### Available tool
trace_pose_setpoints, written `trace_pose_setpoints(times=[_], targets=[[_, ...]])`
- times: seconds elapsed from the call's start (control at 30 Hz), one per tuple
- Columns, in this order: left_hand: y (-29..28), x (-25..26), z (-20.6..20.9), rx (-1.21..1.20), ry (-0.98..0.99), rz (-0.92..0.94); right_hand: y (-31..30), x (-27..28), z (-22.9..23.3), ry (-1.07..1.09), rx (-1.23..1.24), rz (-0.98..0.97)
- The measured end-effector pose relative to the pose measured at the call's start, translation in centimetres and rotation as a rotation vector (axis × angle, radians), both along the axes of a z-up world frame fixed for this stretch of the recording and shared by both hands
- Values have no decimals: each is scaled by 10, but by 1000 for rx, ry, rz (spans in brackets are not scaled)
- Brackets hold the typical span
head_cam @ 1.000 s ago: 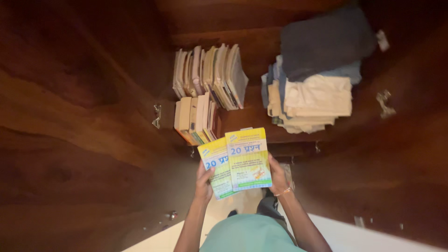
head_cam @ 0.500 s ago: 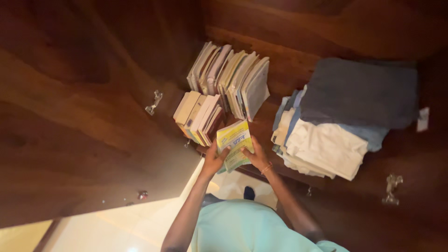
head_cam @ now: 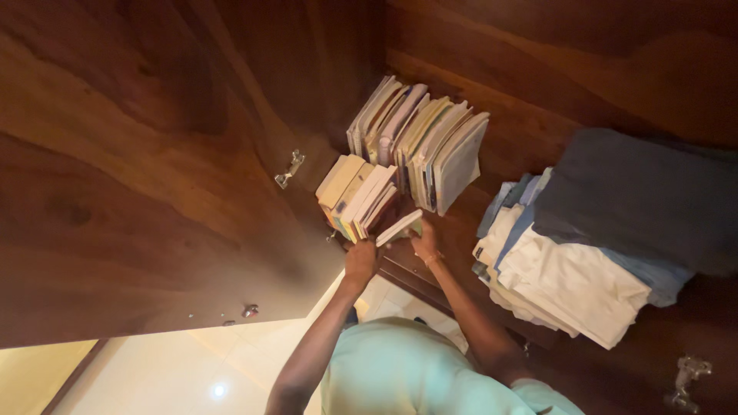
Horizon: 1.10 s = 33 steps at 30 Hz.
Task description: The person folds a dark grey cloth and places it on a shelf in a wooden wardrobe. They then pick up a blue folder and a white document from the bed, walk to the wardrobe, and place them on the shelf. The person repeats this process with two yellow books and a white patterned cloth, folding each item before placing it on the shelf.
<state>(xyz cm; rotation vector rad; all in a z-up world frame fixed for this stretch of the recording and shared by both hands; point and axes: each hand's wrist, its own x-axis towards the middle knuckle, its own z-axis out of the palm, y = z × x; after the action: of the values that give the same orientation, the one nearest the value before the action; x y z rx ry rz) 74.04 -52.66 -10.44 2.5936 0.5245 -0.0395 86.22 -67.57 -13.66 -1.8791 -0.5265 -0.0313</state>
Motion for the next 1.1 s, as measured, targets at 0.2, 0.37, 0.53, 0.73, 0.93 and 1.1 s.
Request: trace_pose_setpoints(times=[0.2,0.37,0.53,0.73,0.93,1.1], targets=[[13,-2,3,2,-165,53,29,9,-1,63,-204,-41],[14,-8,19,-51,-287,64,36,5,-13,-102,-189,16],[14,-14,24,-131,-219,133,32,-17,-26,273,-120,105],[22,-23,7,-56,-334,97,23,-42,-30,229,-94,153],[26,-29,-7,-174,-237,95,51,-42,-22,743,197,211],[23,-34,-9,-270,-305,114,50,-50,-26,262,-174,168]])
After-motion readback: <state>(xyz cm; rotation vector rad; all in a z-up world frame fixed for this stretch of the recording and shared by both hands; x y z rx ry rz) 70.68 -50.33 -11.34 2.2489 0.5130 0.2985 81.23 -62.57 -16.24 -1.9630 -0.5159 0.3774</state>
